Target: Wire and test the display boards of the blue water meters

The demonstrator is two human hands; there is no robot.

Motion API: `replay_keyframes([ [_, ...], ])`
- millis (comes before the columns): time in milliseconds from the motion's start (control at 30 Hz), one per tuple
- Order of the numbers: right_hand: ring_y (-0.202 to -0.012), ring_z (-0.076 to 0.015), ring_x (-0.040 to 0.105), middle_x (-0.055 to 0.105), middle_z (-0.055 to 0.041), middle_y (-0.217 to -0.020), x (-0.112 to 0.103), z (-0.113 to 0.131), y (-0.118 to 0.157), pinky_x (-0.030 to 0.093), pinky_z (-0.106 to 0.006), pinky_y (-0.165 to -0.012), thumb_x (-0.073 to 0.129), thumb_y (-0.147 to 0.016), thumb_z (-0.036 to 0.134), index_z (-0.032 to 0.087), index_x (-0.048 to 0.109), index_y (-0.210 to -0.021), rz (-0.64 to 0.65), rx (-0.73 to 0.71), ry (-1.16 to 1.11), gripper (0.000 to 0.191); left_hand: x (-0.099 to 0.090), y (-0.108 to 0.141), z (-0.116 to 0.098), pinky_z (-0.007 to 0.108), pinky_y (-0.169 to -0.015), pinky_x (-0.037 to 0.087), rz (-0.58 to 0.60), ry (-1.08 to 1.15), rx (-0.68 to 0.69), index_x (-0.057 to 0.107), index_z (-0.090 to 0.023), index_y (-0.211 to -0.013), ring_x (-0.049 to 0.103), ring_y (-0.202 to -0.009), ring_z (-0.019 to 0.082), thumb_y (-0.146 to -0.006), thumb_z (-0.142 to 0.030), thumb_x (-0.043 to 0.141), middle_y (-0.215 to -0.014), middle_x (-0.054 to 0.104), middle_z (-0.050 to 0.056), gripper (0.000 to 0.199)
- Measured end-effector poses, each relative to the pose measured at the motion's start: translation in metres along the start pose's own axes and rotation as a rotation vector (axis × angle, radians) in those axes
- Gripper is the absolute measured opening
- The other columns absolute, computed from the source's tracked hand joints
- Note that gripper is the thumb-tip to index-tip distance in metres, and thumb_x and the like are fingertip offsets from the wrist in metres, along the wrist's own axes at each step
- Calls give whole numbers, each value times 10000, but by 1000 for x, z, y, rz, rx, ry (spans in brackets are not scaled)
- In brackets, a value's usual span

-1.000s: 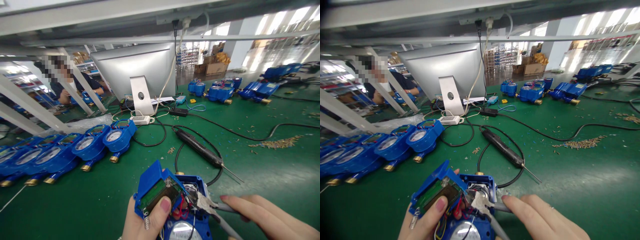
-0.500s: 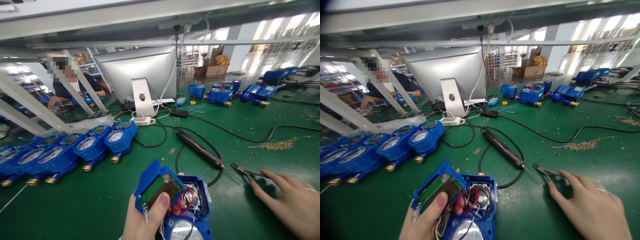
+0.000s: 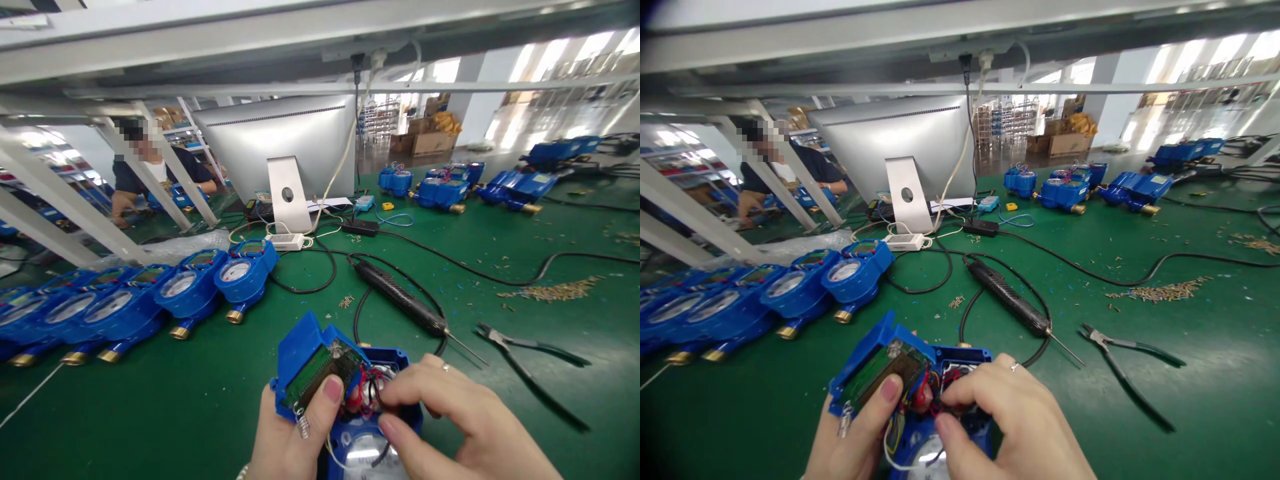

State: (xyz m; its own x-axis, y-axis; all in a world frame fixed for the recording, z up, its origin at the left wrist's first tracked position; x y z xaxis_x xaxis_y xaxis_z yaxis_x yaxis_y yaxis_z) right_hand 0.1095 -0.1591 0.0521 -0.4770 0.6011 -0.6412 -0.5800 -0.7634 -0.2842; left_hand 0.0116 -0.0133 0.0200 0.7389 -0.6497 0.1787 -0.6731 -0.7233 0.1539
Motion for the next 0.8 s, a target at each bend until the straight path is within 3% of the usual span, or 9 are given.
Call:
replay_keyframes([
  [133, -502, -134, 542, 609, 16, -627, -7, -2, -8, 414, -197, -438, 484, -874, 266, 223, 628, -795, 98, 174, -116, 170, -5, -1, 4, 305, -666, 559, -14, -66, 1, 713, -130, -843, 708, -745, 276, -701, -417, 762, -802, 759, 106, 324],
  [200, -470, -114, 496, 572, 19, -594, -14, 1, -16, 368, -176, -404, 495, -868, 280, 216, 632, -791, 101, 204, -188, 170, -8, -1, 6, 311, -682, 557, -17, -86, -14, 707, -131, -861, 713, -765, 286, -700, -405, 766, -818, 762, 109, 323],
  [400, -460, -83, 416, 491, 25, -526, -27, 8, -40, 308, -147, -404, 593, -768, 316, 166, 625, -683, 150, 319, -447, 175, -2, -2, 2, 283, -630, 560, 49, 23, -54, 694, -129, -868, 709, -700, 255, -697, -385, 772, -745, 755, 89, 318],
  [500, -484, -76, 362, 462, 31, -548, -25, -6, -44, 256, -163, -428, 634, -767, 348, 146, 611, -706, 220, 402, -551, 212, 3, -2, -1, 264, -512, 529, 104, 110, -114, 691, -114, -866, 688, -586, 233, -694, -380, 774, -656, 731, 74, 327],
  [600, -519, -77, 333, 460, 34, -577, -20, -25, -45, 224, -187, -468, 683, -777, 367, 137, 609, -721, 285, 442, -605, 248, 3, -3, 0, 269, -468, 522, 87, 186, -184, 682, -119, -860, 680, -536, 237, -667, -361, 796, -605, 716, 64, 330],
  [800, -624, -101, 463, 587, -18, -700, -18, -44, -55, 343, -204, -574, 743, -755, 397, 110, 650, -775, 430, 411, -746, 303, 0, -1, 4, 325, -563, 585, 56, 267, -321, 704, -155, -824, 711, -614, 283, -624, -370, 816, -606, 719, 68, 314],
])
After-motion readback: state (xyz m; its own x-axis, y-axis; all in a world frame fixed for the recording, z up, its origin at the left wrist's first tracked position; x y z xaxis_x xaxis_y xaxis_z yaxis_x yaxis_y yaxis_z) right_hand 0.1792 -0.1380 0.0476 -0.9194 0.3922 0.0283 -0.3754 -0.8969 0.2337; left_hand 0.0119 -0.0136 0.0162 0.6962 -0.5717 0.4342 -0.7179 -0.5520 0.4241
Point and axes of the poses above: each hand's wrist, its own y-axis away from the middle knuckle, its own x-axis out of the palm, z = x × y, the point moved 3 cm from there along -y, towards the middle knuckle
